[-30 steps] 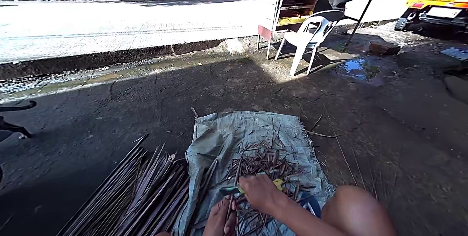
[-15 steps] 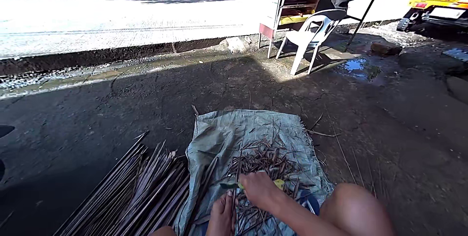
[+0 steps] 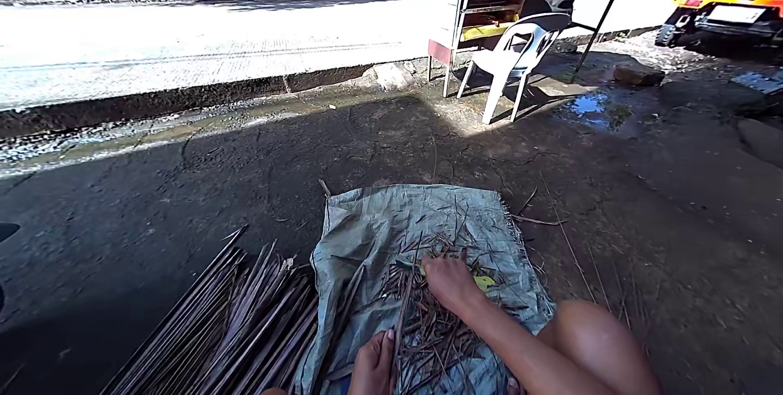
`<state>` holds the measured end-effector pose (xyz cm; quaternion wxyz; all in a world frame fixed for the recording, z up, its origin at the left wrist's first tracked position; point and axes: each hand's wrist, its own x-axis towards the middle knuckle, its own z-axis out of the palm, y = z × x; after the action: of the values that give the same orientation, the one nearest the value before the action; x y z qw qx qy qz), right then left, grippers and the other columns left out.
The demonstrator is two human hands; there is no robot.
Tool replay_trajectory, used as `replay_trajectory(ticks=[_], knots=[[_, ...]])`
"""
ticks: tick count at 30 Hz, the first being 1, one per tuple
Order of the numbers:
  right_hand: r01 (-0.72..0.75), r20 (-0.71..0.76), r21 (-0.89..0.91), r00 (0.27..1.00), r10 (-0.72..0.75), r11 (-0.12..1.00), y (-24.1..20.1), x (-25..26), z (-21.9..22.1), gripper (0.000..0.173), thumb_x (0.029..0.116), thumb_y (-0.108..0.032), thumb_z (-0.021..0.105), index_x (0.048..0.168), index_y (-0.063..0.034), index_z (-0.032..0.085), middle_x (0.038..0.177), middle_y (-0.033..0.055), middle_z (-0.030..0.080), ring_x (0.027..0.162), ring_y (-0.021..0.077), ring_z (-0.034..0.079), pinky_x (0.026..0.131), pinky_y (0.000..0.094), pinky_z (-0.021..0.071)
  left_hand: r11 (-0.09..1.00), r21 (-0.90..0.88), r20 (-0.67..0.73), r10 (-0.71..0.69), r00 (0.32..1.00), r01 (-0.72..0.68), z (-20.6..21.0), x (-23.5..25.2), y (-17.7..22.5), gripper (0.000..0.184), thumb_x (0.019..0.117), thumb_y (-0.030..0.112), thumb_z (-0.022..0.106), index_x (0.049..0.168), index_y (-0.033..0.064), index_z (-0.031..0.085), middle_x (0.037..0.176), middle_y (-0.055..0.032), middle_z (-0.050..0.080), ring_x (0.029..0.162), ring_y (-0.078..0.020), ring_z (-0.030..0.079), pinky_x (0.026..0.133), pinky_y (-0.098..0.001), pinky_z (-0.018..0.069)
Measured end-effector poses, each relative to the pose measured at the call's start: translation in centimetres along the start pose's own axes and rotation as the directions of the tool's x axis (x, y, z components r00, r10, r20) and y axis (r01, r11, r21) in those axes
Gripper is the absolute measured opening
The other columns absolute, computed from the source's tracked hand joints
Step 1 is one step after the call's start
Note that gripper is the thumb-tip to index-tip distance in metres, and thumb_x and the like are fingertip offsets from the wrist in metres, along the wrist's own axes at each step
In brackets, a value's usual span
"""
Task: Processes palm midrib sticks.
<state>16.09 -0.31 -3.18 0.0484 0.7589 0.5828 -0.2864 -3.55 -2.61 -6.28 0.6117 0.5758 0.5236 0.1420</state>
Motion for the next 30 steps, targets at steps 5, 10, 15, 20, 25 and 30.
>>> replay_trajectory(ticks=[5, 10, 15, 20, 25, 30], knots=[[-0.157, -0.072, 0.066, 0.984, 0.162, 0.985, 3.0, 1.7, -1.6, 0.033, 0.1071, -0.007, 0.041, 0.134, 0.0010, 0.058, 0.125, 0.0270, 0.066, 0.120, 0.0447, 0.063, 0.095, 0.0601, 0.0495, 1.000, 0.021, 0.031, 0.002, 1.000, -0.003, 0.2, -0.3, 0.2, 0.031, 0.1113, 0.011, 0.037, 0.086, 0.0033, 0.055, 0.050, 0.0067, 0.042, 0.040, -0.0007, 0.038, 0.043, -0.0172, 0.0359], [-0.255, -0.119, 0.179, 0.953, 0.278, 0.950, 5.2, 1.9, -3.1, 0.033, 0.1078, -0.012, 0.045, 0.136, 0.0006, 0.058, 0.128, 0.0267, 0.065, 0.122, 0.0439, 0.062, 0.098, 0.0589, 0.0486, 0.998, 0.062, 0.057, 0.000, 0.998, -0.004, 0.1, -0.6, 0.1, 0.032, 0.1112, 0.010, 0.037, 0.085, 0.0033, 0.055, 0.051, 0.0074, 0.042, 0.041, -0.0003, 0.039, 0.044, -0.0173, 0.0369], [0.149, 0.062, 0.116, 0.986, -0.157, 0.982, -1.0, -2.4, 0.4, 0.030, 0.1069, -0.014, 0.049, 0.129, 0.0032, 0.060, 0.116, 0.0298, 0.068, 0.113, 0.0468, 0.065, 0.094, 0.0618, 0.0497, 1.000, -0.002, 0.021, -0.021, 1.000, 0.021, -0.2, -0.5, 0.6, 0.034, 0.1119, 0.009, 0.034, 0.088, 0.0016, 0.056, 0.051, 0.0071, 0.042, 0.041, -0.0009, 0.039, 0.044, -0.0177, 0.0378], [0.142, 0.087, 0.013, 0.986, -0.143, 0.990, -0.3, -1.0, 0.6, 0.028, 0.1065, -0.010, 0.049, 0.128, 0.0042, 0.059, 0.119, 0.0290, 0.067, 0.115, 0.0464, 0.064, 0.093, 0.0609, 0.0493, 0.956, -0.288, 0.056, -0.046, 0.997, 0.060, 0.0, -0.2, 0.8, 0.036, 0.1131, 0.013, 0.028, 0.086, 0.0076, 0.051, 0.046, 0.0084, 0.039, 0.035, 0.0012, 0.036, 0.038, -0.0139, 0.0335], [-0.028, -0.077, -0.013, 0.997, 0.027, 1.000, 1.6, 0.5, -1.4, 0.029, 0.1065, -0.008, 0.046, 0.130, 0.0026, 0.058, 0.117, 0.0275, 0.068, 0.113, 0.0454, 0.066, 0.093, 0.0594, 0.0498, 0.916, -0.395, 0.081, -0.044, 0.996, 0.073, 0.0, -0.1, 0.9, 0.039, 0.1132, 0.013, 0.025, 0.085, 0.0082, 0.052, 0.045, 0.0089, 0.039, 0.034, 0.0020, 0.036, 0.037, -0.0133, 0.0336], [-0.047, -0.040, 0.103, 0.998, 0.052, 0.994, 1.2, -0.7, -1.8, 0.031, 0.1074, -0.012, 0.047, 0.133, 0.0023, 0.058, 0.122, 0.0283, 0.066, 0.119, 0.0447, 0.064, 0.097, 0.0588, 0.0491, 0.907, -0.411, 0.085, -0.059, 0.995, 0.089, -0.1, -0.3, 0.5, 0.039, 0.1132, 0.013, 0.025, 0.085, 0.0080, 0.052, 0.045, 0.0085, 0.040, 0.035, 0.0015, 0.038, 0.038, -0.0137, 0.0346]])
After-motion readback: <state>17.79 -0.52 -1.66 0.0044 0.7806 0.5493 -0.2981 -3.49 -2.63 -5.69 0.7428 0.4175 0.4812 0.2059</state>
